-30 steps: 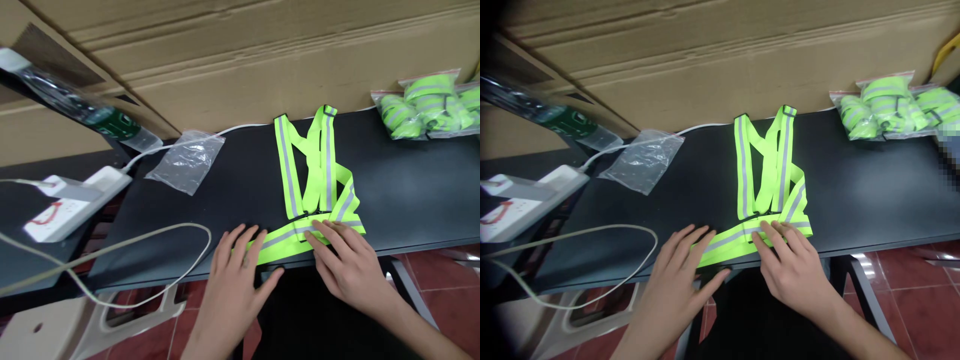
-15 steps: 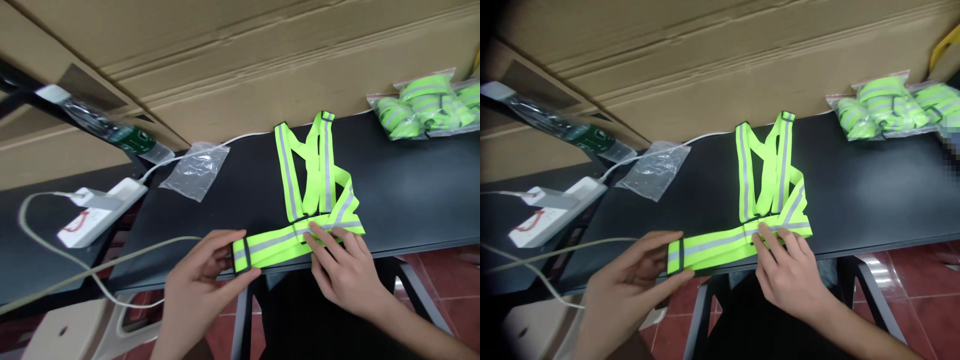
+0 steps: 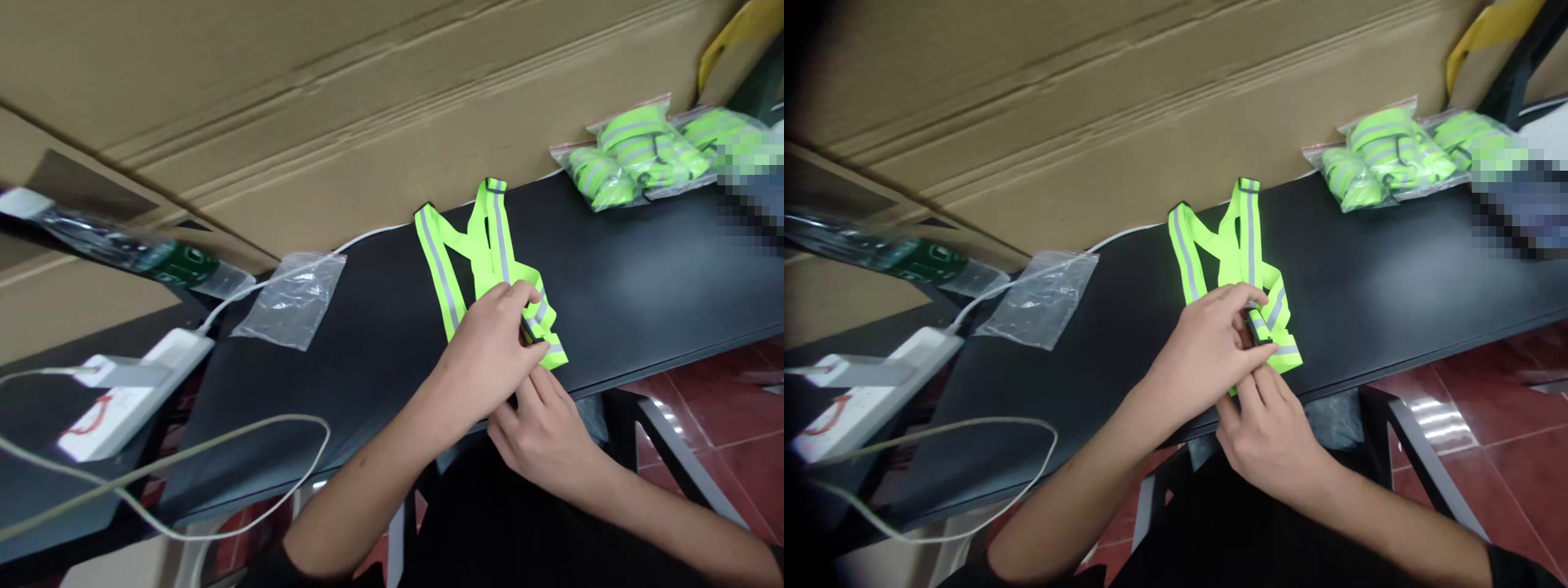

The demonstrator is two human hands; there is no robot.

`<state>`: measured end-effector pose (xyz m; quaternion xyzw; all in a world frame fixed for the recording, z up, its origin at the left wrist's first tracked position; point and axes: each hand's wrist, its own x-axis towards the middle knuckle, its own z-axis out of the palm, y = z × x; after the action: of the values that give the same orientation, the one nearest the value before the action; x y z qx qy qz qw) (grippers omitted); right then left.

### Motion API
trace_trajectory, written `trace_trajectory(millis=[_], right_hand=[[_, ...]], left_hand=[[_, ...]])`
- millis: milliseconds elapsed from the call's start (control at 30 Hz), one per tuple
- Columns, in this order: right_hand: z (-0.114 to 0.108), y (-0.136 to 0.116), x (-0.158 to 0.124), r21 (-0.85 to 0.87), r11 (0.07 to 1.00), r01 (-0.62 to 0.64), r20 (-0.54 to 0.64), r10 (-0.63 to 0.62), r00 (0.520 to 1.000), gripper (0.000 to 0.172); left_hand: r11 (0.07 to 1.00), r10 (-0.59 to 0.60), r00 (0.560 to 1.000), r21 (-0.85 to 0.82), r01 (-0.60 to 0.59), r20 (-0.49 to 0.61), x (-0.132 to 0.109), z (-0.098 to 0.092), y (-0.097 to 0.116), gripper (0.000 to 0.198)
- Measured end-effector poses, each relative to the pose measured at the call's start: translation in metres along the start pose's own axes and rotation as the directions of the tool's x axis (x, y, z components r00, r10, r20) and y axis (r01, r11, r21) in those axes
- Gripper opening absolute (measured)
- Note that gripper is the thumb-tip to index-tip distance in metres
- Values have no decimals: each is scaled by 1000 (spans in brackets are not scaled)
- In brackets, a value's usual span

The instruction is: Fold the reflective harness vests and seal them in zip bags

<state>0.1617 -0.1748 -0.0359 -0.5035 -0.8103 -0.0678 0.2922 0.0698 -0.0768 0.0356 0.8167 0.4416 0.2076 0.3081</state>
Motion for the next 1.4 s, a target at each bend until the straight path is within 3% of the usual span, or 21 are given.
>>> trace_trajectory(millis=[167, 300, 467, 633, 667, 767, 900, 967, 1100, 1267, 1333, 1400], right_hand=[[-3, 0, -3, 15, 1000, 5, -45, -5, 999, 18], [-6, 4, -7, 49, 999, 22, 4, -23, 1000, 22], [-7, 17, -8, 120, 989, 84, 17, -87, 996, 29], [-8, 33, -6, 253, 956, 151, 6, -158, 987, 29], [-10, 35, -6, 304, 942, 144, 14, -156, 988, 30], [-16, 43, -8, 420, 898, 128, -3, -140, 990, 29], [-25, 56, -8, 301, 931, 205, -210, -145, 967, 27], [-26, 65, -4, 209, 963, 169, -212, -124, 969, 29], [-23, 76, 8, 227, 973, 41, -19, -37, 999, 21], [-16, 74, 10, 309, 944, -113, -5, 121, 993, 7], [-13, 72, 8, 238, 951, -197, 13, 200, 980, 18], [-8, 71, 6, 125, 962, -243, 50, 239, 970, 46]], left_hand=[[999, 7, 988, 38, -13, 154, 3, 8, 5, 37], [999, -37, 987, -3, 39, 159, 6, 11, 3, 43], [995, -69, 983, -61, 81, 169, 10, 15, -5, 31], [986, 65, 978, -161, -33, 198, 0, 10, -22, 16], [981, 89, 976, -185, -52, 199, -4, 9, -25, 21], [971, 106, 984, -227, -72, 143, -16, 10, -34, 39], [959, 170, 985, -230, -165, 3, -26, 19, -38, 20], [953, 210, 977, -219, -210, -26, -28, 23, -39, 16], [949, 269, 962, -159, -273, -49, -30, 25, -40, 21], [962, 254, 963, 124, -242, -92, -41, 23, -41, 20], [960, 223, 967, 202, -195, -124, -47, 23, -40, 20], [967, 170, 975, 215, -137, -143, -52, 23, -40, 22]])
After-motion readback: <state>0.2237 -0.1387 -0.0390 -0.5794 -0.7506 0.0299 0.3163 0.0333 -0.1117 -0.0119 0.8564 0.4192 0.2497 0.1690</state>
